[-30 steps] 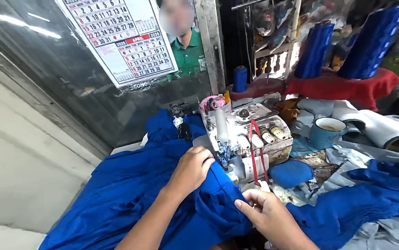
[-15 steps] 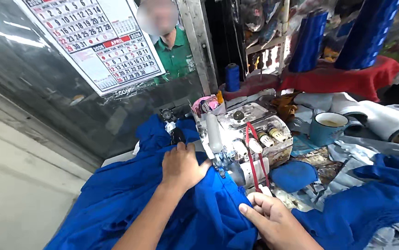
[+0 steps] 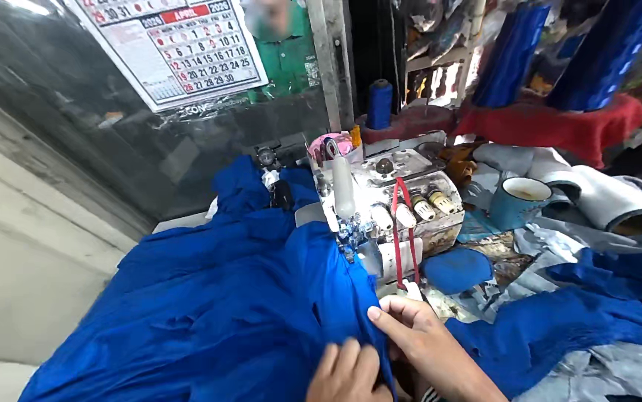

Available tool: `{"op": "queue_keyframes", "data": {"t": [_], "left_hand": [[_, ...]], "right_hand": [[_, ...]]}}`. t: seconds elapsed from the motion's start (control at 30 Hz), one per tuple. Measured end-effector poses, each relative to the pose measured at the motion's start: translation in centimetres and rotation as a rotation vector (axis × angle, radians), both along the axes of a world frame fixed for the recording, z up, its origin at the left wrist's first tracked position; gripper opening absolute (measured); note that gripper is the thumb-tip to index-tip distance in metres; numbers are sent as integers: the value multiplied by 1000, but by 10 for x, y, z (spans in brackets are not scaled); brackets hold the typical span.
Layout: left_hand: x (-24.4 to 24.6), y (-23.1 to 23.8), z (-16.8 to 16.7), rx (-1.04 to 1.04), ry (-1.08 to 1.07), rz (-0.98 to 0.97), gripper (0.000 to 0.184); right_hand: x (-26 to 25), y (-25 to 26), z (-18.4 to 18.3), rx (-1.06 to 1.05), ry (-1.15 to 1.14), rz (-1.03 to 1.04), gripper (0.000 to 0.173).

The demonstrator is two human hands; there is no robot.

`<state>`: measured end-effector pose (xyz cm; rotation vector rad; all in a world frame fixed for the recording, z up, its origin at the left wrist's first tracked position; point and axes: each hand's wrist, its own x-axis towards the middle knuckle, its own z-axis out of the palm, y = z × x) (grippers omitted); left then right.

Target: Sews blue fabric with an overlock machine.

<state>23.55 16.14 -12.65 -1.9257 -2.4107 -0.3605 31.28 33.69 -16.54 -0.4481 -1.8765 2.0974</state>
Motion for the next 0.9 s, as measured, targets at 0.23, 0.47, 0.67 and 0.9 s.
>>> {"op": "queue_keyframes", "data": {"t": [0.23, 0.47, 0.67, 0.9], "left_hand": [[-28, 21, -30, 348, -442, 371, 37], [-58, 15, 40, 420, -650, 246, 18], [-60, 23, 74, 424, -1107, 159, 35], [-21, 13, -1, 468, -1054, 293, 33]], "right_hand": [[-3, -3, -1, 49, 0, -81, 29], [0, 4, -13, 234, 6, -75, 20], [19, 1, 9, -8, -7, -15, 35], [23, 5, 4, -32, 4, 46, 38]]}}
